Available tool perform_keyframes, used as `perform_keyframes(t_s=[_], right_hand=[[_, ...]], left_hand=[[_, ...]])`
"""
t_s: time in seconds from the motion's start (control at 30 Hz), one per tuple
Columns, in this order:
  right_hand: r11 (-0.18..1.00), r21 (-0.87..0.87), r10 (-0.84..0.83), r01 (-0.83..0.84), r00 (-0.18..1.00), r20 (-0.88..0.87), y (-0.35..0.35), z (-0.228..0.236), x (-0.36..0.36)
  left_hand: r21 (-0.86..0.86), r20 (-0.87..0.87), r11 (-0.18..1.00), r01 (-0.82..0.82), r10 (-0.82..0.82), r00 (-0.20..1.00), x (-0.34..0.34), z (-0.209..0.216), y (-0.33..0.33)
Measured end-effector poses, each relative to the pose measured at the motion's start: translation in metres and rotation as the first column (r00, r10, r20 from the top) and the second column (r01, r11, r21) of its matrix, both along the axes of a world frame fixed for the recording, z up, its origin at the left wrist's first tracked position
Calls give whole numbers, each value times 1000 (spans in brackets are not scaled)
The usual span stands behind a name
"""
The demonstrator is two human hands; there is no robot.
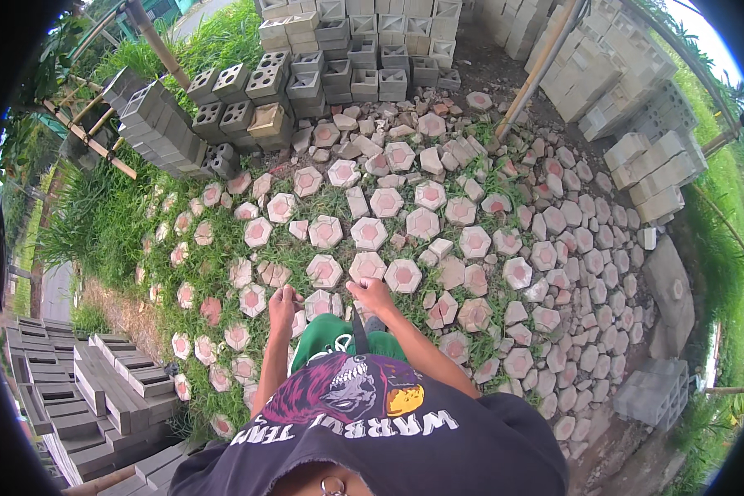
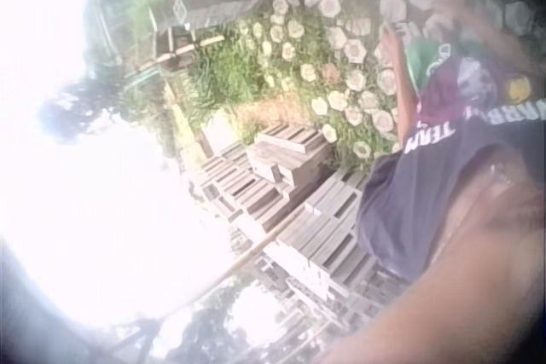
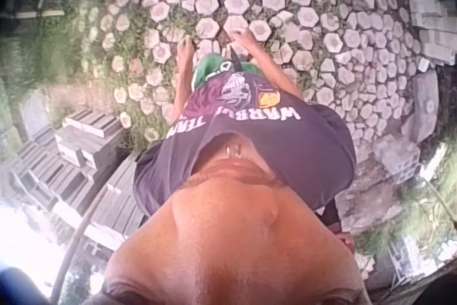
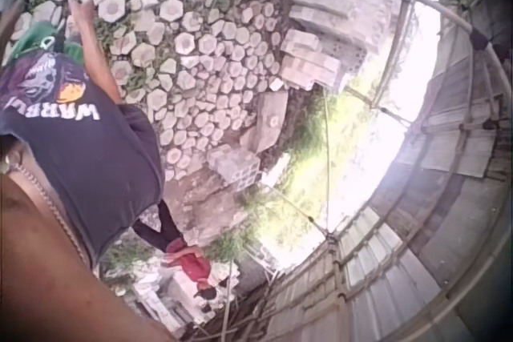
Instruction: The person stacks concrete blocks one by one on top of an existing pile in an outdoor yard.
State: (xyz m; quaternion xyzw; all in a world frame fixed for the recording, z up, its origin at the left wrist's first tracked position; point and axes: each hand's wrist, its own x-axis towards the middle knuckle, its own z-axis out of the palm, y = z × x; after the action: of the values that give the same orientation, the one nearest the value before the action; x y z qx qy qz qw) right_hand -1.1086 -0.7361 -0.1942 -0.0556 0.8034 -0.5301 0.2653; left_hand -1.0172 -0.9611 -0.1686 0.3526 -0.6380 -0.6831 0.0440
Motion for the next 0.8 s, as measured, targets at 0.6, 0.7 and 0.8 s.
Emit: perform_keyframes(t_s=[0.6, 0.7, 0.8], right_hand=[[750, -143, -605, 646, 757, 248, 39, -21, -301], [754, -81, -621, 651, 748, 233, 38, 3, -355], [689, -96, -696, 718, 693, 187, 32, 2, -399]], left_hand=[[103, 29, 773, 626, -632, 775, -431, -15, 29], [28, 12, 744, 667, -668, 744, -498, 17, 35], [-21, 9, 754, 657, -657, 754, -555, 10, 38]])
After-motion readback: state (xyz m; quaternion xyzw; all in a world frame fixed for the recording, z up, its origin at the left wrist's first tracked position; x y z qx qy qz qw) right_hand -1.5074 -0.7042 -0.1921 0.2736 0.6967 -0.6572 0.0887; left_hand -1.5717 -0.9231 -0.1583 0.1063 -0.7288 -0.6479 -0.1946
